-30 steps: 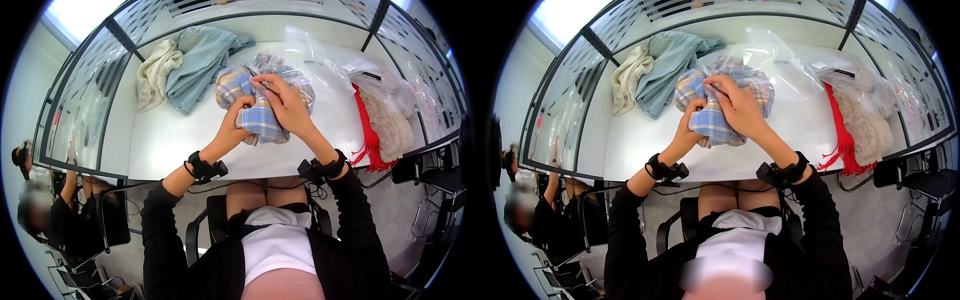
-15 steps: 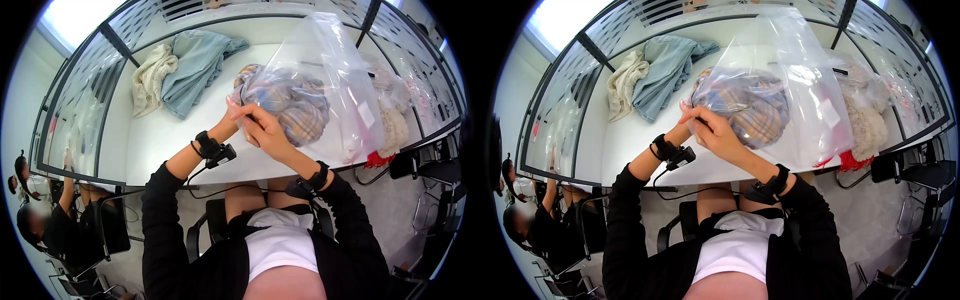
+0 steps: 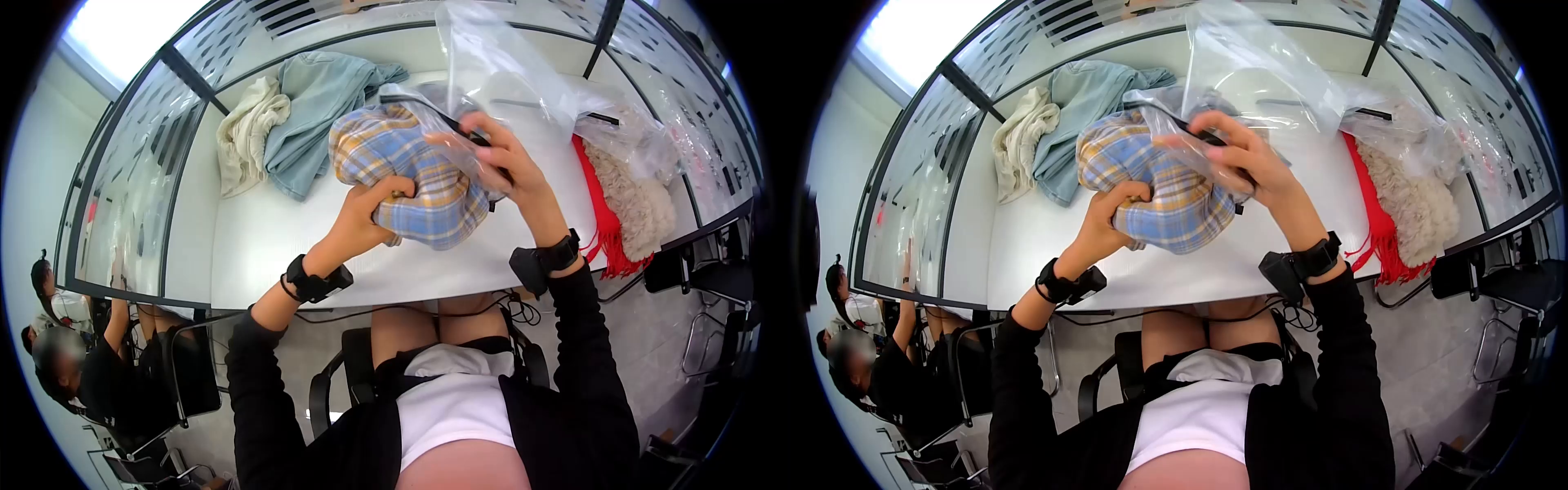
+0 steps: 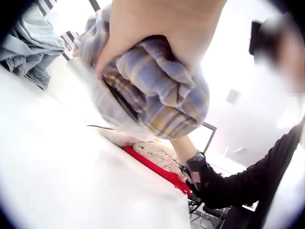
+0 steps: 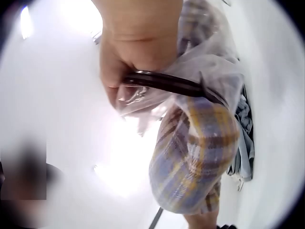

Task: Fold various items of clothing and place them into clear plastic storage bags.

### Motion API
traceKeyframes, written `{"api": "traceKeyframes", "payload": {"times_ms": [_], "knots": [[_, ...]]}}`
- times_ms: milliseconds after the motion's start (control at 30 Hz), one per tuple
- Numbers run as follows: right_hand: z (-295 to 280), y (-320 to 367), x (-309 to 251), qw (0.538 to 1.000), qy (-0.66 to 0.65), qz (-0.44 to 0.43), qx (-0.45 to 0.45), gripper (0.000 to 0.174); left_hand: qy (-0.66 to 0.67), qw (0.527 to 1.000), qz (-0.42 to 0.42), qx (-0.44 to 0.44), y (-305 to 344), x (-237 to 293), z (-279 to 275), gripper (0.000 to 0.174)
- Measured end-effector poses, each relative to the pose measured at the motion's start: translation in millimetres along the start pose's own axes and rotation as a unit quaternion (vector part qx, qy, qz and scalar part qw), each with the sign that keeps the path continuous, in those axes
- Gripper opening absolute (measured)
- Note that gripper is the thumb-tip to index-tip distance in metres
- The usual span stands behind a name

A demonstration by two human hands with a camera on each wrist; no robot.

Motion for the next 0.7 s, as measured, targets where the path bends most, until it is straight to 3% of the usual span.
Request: {"api": "traceKeyframes", "payload": {"times_ms": [67,100,167,233,300,367,400,433,467,500,533,633,700], "knots": [[7,-8,-9,0.978,0.179,0.094,0.04,0.032,-0.038,0.998,0.01,0.049,1,5,7,0.049],[13,-15,-6,0.953,0.282,0.094,0.051,0.035,-0.073,0.996,0.013,0.053,3,5,9,0.049],[16,-22,-2,0.882,0.462,0.081,0.036,0.038,-0.14,0.988,0.02,0.062,7,3,14,0.05],[10,-32,6,0.791,0.609,0.053,-0.013,0.035,-0.161,0.979,0.097,0.082,8,1,20,0.056],[9,-44,15,0.808,0.584,0.038,-0.074,0.027,-0.198,0.961,0.163,0.106,9,12,23,0.059],[9,-57,22,0.812,0.569,0.048,-0.122,0.024,-0.265,0.947,0.168,0.067,10,8,24,0.059],[8,-60,24,0.845,0.507,0.13,-0.105,0.028,-0.306,0.933,0.186,0.044,10,8,22,0.058],[10,-59,30,0.9,0.412,0.118,-0.08,0.03,-0.347,0.915,0.203,0.02,9,9,21,0.057],[11,-55,39,0.943,0.311,0.105,-0.053,0.031,-0.38,0.884,0.267,0.052,7,14,22,0.055],[14,-50,44,0.974,0.208,0.091,-0.026,0.033,-0.384,0.882,0.271,0.043,6,17,22,0.053],[26,-47,38,0.978,0.175,0.114,-0.002,0.039,-0.388,0.879,0.275,0.034,5,23,20,0.052],[-2,-46,70,0.983,0.167,0.016,-0.08,0.042,-0.393,0.874,0.285,0.02,-4,48,15,0.047],[-6,-40,63,0.989,0.121,0.079,-0.005,0.04,-0.4,0.879,0.261,-0.004,-6,53,12,0.044]]}}
Point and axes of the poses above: each hand's wrist, its own y-axis away from the middle knuckle, its own z-axis out of the palm, x = y × z, the point moved 2 cm from there along -y, towards the middle knuckle, and after that the axes turned 14 degrees about -z, right-handed, at the moved point
